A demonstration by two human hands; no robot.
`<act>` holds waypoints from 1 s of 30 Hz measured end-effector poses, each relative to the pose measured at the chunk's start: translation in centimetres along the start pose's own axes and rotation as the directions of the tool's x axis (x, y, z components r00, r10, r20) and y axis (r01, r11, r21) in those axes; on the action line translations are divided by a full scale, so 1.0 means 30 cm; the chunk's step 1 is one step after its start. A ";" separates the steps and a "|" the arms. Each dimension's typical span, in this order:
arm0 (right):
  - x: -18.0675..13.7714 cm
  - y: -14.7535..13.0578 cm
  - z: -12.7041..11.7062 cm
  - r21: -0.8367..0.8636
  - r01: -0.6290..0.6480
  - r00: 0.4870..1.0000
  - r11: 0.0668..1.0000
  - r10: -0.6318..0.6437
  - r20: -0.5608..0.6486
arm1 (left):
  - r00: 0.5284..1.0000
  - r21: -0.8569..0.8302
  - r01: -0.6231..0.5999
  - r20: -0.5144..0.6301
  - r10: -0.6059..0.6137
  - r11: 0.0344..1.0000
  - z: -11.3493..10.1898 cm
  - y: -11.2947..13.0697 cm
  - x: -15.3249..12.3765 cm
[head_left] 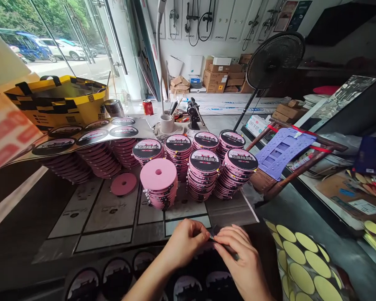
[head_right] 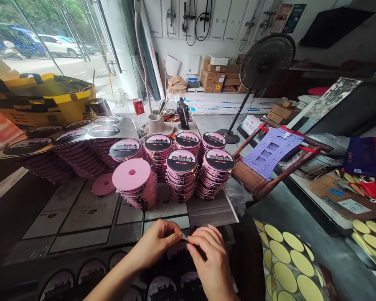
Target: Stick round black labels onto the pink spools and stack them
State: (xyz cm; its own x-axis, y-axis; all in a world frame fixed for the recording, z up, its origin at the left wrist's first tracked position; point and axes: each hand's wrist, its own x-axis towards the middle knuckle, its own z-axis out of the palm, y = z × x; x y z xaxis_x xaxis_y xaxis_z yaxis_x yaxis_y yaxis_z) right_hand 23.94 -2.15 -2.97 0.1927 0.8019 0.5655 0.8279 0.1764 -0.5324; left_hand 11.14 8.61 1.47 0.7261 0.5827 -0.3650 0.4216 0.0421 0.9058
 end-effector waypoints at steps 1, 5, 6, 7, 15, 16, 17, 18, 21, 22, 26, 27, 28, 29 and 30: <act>-0.001 -0.003 0.000 -0.013 0.013 1.000 1.000 -0.013 -0.012 | 1.000 0.002 0.004 -0.004 -0.004 1.000 0.003 0.002 -0.001; -0.008 -0.011 0.001 -0.117 0.092 0.994 0.989 -0.098 -0.047 | 0.999 -0.001 0.028 -0.043 -0.028 1.000 0.006 -0.001 0.003; -0.010 -0.011 0.002 -0.142 0.109 0.992 0.984 -0.118 -0.051 | 0.998 -0.003 0.035 -0.054 -0.035 0.999 0.007 -0.005 0.006; -0.012 -0.010 0.003 -0.161 0.122 0.990 0.979 -0.132 -0.054 | 0.997 -0.005 0.042 -0.065 -0.042 0.999 0.007 -0.008 0.009; -0.033 0.014 0.025 -0.134 0.026 0.997 0.991 -0.037 -0.075 | 0.992 -0.020 0.056 -0.110 -0.058 0.998 0.015 -0.015 0.025; -0.034 0.017 0.029 -0.120 -0.013 0.996 0.993 0.001 -0.093 | 0.992 -0.024 0.053 -0.111 -0.056 0.998 0.015 -0.014 0.025; -0.035 0.020 0.033 -0.106 -0.048 0.994 0.993 0.037 -0.107 | 0.992 -0.028 0.049 -0.113 -0.052 0.998 0.015 -0.013 0.025; -0.036 0.023 0.036 -0.094 -0.082 0.992 0.992 0.072 -0.107 | 0.992 -0.030 0.046 -0.115 -0.049 0.998 0.016 -0.011 0.024; -0.037 0.027 0.041 -0.057 -0.140 0.988 0.989 0.135 -0.076 | 0.991 -0.034 0.043 -0.127 -0.047 0.999 0.018 -0.009 0.021; -0.037 0.027 0.042 -0.057 -0.138 0.988 0.989 0.134 -0.076 | 0.990 -0.034 0.045 -0.129 -0.049 0.998 0.019 -0.009 0.020; -0.038 0.023 0.040 -0.146 -0.024 0.992 0.989 0.006 -0.123 | 0.988 -0.041 0.051 -0.141 -0.056 0.998 0.021 -0.014 0.021; -0.040 0.021 0.039 -0.172 0.008 0.992 0.985 -0.029 -0.123 | 0.988 -0.042 0.051 -0.145 -0.057 0.998 0.020 -0.015 0.022; -0.041 0.020 0.038 -0.196 0.032 0.992 0.980 -0.055 -0.117 | 0.987 -0.043 0.052 -0.148 -0.058 0.998 0.019 -0.016 0.024; -0.043 0.018 0.038 -0.217 0.047 0.991 0.975 -0.072 -0.110 | 0.987 -0.044 0.054 -0.151 -0.060 0.998 0.018 -0.017 0.026; -0.045 0.017 0.037 -0.237 0.057 0.991 0.970 -0.083 -0.104 | 0.987 -0.044 0.056 -0.152 -0.062 0.997 0.017 -0.017 0.029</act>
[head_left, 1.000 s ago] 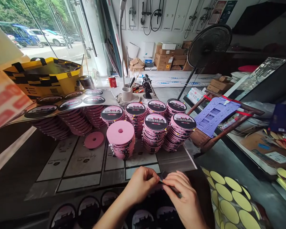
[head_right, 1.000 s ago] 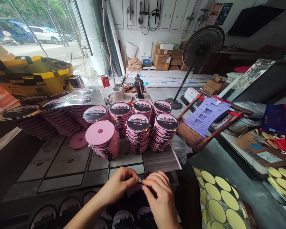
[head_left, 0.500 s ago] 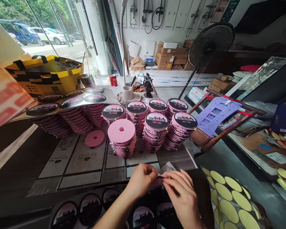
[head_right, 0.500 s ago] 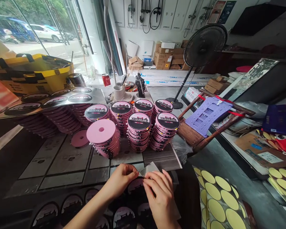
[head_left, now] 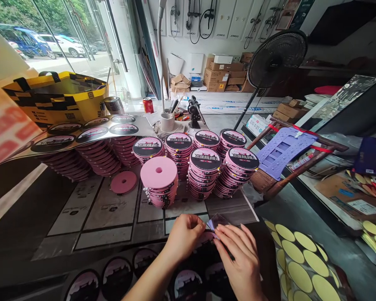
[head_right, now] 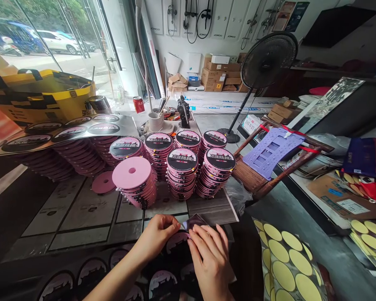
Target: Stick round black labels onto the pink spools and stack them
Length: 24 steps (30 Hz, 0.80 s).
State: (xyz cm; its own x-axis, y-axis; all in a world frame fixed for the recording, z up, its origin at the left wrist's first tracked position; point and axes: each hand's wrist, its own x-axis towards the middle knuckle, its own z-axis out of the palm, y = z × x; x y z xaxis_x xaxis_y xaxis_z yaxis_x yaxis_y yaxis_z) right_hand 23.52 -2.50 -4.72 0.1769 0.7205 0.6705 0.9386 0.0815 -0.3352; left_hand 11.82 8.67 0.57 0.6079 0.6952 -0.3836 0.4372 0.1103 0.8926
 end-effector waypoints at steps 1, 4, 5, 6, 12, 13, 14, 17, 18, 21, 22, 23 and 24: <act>-0.003 0.000 0.000 -0.017 0.008 1.000 1.000 -0.008 0.001 | 1.000 0.000 0.003 -0.001 -0.003 1.000 -0.001 0.000 0.002; -0.011 0.001 0.001 -0.048 0.024 1.000 0.999 -0.025 -0.013 | 1.000 0.005 0.012 -0.006 -0.012 1.000 0.000 0.002 0.005; -0.014 0.002 0.002 -0.051 0.028 0.999 0.998 -0.029 -0.017 | 1.000 0.006 0.015 -0.009 -0.015 1.000 0.001 0.002 0.005; -0.016 0.003 0.003 -0.053 0.029 0.999 0.998 -0.030 -0.020 | 1.000 0.007 0.020 -0.012 -0.020 1.000 0.002 0.003 0.005; -0.022 0.008 0.016 -0.041 0.022 0.999 0.999 -0.023 -0.041 | 0.999 0.010 0.042 -0.026 -0.042 0.999 0.011 0.001 0.004; -0.023 0.008 0.018 -0.040 0.023 0.999 0.999 -0.025 -0.046 | 0.999 0.012 0.042 -0.030 -0.042 0.999 0.012 -0.001 0.006; -0.025 0.008 0.020 -0.041 0.022 0.999 0.999 -0.024 -0.049 | 0.999 0.014 0.041 -0.032 -0.040 0.999 0.012 -0.004 0.008; -0.026 0.004 0.023 -0.047 0.018 0.998 0.999 -0.020 -0.054 | 0.999 0.020 0.034 -0.033 -0.034 0.999 0.014 -0.014 0.012; -0.024 0.001 0.024 -0.047 0.015 0.998 0.999 -0.018 -0.054 | 0.999 0.024 0.032 -0.030 -0.032 0.999 0.014 -0.016 0.014; -0.007 -0.009 0.019 -0.028 -0.009 0.999 1.000 0.008 -0.050 | 1.000 0.063 0.023 -0.014 -0.022 0.998 0.014 -0.018 0.017; 0.001 -0.012 0.013 -0.019 -0.019 0.999 1.000 0.018 -0.042 | 1.000 0.088 0.018 -0.010 -0.018 0.996 0.013 -0.017 0.019; 0.009 -0.013 0.004 -0.013 -0.020 0.999 1.000 0.020 -0.026 | 1.000 0.120 0.015 -0.010 -0.014 0.993 0.011 -0.016 0.022; 0.015 -0.014 -0.009 -0.012 -0.013 1.000 1.000 0.013 -0.003 | 1.000 0.158 0.014 -0.014 -0.011 0.987 0.009 -0.016 0.026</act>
State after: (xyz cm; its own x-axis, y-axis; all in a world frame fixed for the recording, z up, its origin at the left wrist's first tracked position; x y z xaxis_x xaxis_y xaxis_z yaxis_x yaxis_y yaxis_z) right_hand 23.30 -2.40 -4.10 0.1901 0.7194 0.6680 0.9396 0.0639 -0.3362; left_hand 12.27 8.97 -0.21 0.5934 0.7039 -0.3904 0.5446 0.0061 0.8387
